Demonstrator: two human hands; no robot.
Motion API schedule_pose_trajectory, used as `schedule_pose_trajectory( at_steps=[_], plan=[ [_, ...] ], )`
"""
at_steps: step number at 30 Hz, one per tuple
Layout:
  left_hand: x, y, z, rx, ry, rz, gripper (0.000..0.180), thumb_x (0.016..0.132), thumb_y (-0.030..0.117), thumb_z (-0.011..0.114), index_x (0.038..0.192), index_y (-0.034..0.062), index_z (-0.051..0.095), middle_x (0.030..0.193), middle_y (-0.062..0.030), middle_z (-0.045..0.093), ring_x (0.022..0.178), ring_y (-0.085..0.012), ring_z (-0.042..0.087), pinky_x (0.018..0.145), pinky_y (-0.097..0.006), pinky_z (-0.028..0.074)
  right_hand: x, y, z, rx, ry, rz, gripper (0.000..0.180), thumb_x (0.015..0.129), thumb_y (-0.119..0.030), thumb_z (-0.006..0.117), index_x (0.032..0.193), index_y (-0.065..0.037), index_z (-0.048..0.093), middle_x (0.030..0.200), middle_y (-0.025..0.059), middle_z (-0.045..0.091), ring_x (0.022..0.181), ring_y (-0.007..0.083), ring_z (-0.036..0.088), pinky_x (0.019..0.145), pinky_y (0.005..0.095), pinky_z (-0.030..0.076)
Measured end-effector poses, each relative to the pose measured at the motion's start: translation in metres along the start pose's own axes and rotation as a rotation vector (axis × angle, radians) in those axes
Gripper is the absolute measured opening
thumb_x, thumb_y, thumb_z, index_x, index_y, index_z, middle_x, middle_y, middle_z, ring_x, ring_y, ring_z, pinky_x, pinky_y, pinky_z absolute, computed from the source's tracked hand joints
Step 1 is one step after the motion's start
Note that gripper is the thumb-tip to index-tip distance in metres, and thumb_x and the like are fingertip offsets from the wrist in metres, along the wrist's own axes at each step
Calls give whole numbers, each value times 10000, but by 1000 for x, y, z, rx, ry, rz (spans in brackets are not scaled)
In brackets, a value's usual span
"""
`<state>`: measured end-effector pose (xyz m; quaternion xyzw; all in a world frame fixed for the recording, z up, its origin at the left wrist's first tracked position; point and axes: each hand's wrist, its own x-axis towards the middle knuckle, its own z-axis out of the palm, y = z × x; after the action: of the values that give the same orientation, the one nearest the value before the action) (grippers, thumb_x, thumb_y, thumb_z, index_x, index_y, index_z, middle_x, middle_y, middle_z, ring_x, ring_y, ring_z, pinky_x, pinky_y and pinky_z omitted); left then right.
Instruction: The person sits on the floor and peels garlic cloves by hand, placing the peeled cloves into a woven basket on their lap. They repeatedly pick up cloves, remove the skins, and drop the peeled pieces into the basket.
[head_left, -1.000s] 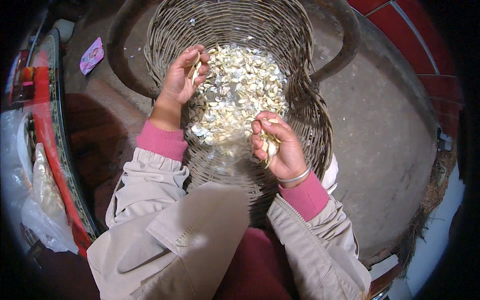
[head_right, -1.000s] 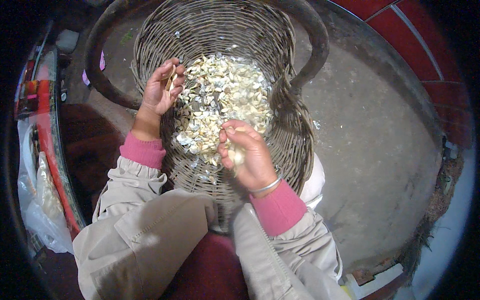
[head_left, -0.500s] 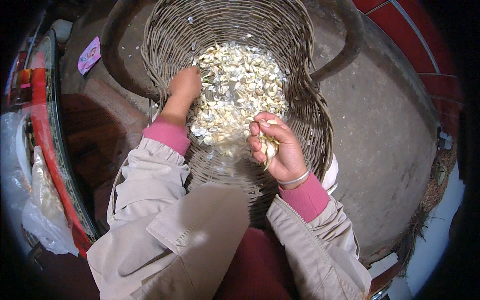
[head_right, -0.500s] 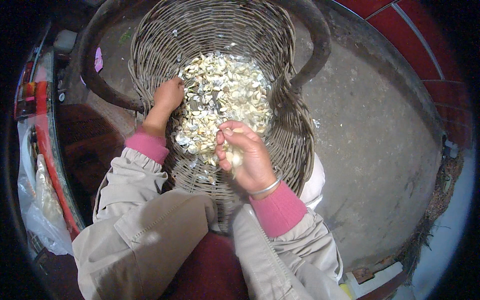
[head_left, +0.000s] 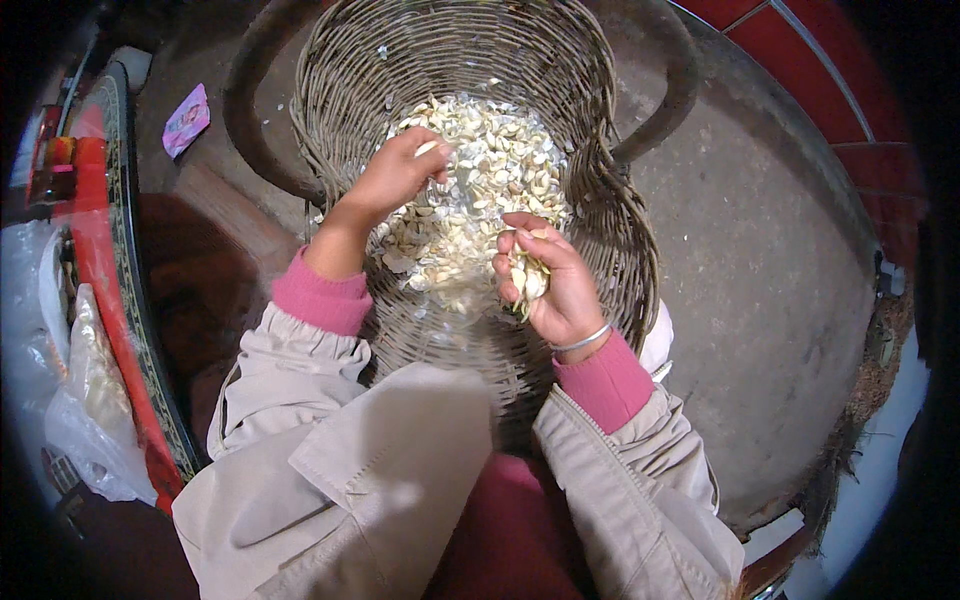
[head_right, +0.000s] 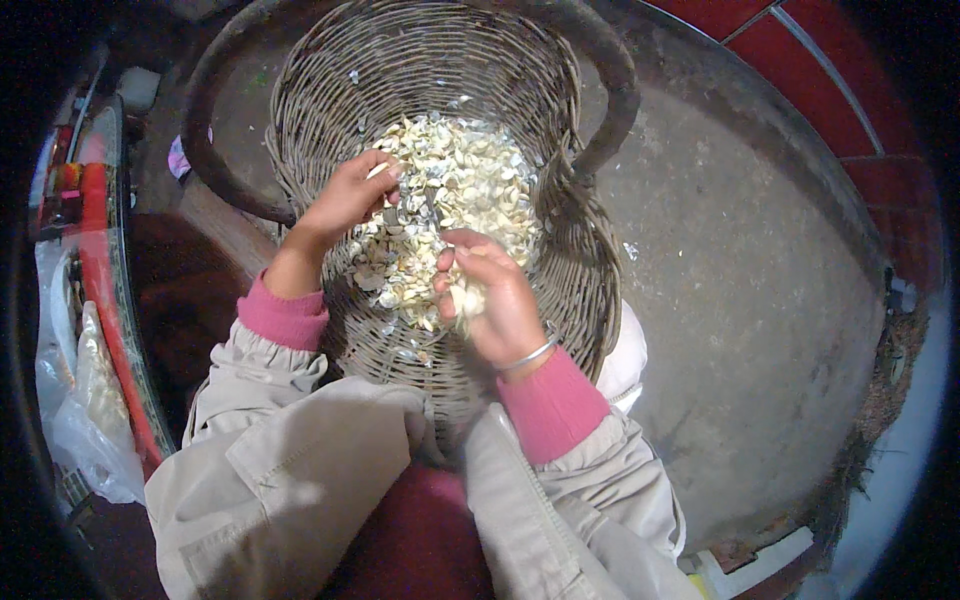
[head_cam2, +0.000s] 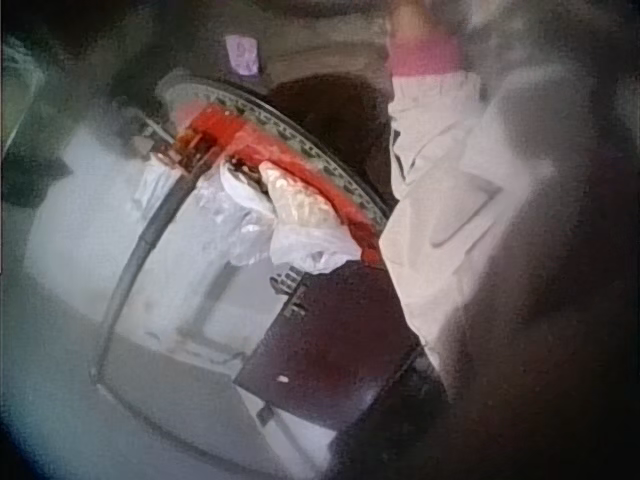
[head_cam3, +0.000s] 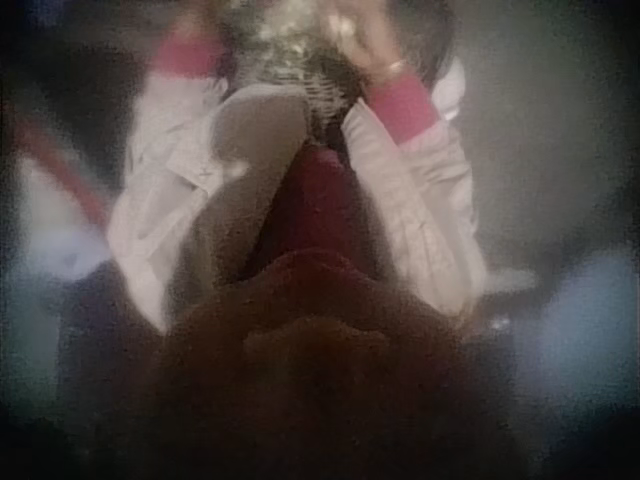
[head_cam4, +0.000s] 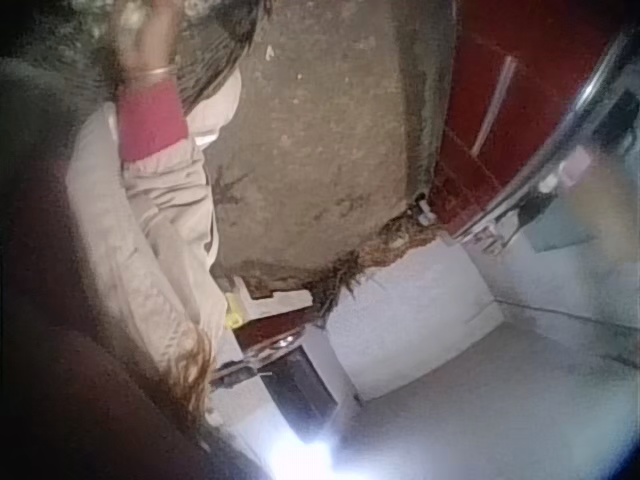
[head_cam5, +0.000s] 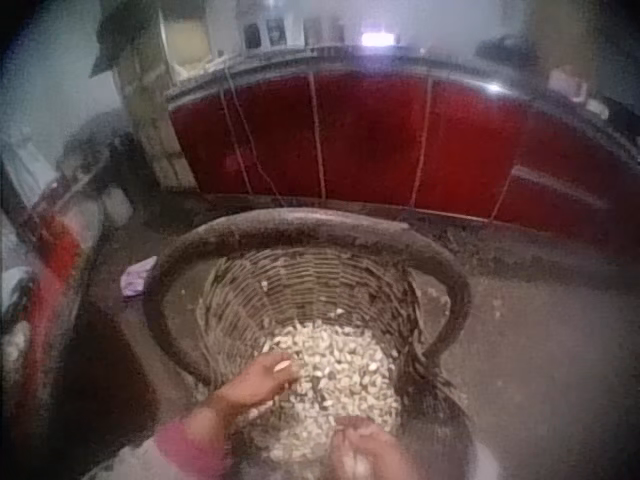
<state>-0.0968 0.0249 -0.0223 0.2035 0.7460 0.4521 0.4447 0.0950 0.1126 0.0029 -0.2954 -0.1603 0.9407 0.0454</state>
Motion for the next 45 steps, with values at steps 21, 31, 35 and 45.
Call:
schedule_pose_trajectory(
  at_steps=[21, 31, 35, 45],
  plan=[
    [-50, 34, 53, 415, 259, 1009, 202, 672, 98, 585, 859, 30, 548, 813, -99, 534, 756, -250, 519, 672, -328, 416, 6, 2, -9, 256, -377, 102, 276, 840, -278, 366, 970, -63, 481, 946, 111, 515, 829, 205, 529, 602, 333, 485],
    [61, -75, 14, 992, 515, 145, 147, 706, 87, 493, 844, 41, 518, 867, -151, 494, 799, -329, 511, 677, -414, 425, 5, 4, -2, 210, -64, 98, 265, 830, -267, 383, 877, -39, 511, 832, 114, 503, 700, 216, 475, 451, 282, 408],
    [60, -91, 20, 941, 540, 249, 81, 701, 68, 491, 773, 32, 496, 827, -161, 504, 736, -340, 520, 644, -428, 422, 3, 3, 0, 187, -51, 96, 253, 824, -265, 392, 878, -48, 509, 825, 102, 498, 701, 202, 459, 453, 261, 397],
    [46, -63, -27, 1134, 555, 19, 123, 707, 87, 477, 773, 37, 567, 771, -161, 559, 757, -320, 549, 636, -394, 435, 2, 3, -2, 187, -96, 57, 235, 824, -250, 390, 876, -45, 492, 818, 95, 497, 684, 188, 466, 447, 262, 403]
  ],
)
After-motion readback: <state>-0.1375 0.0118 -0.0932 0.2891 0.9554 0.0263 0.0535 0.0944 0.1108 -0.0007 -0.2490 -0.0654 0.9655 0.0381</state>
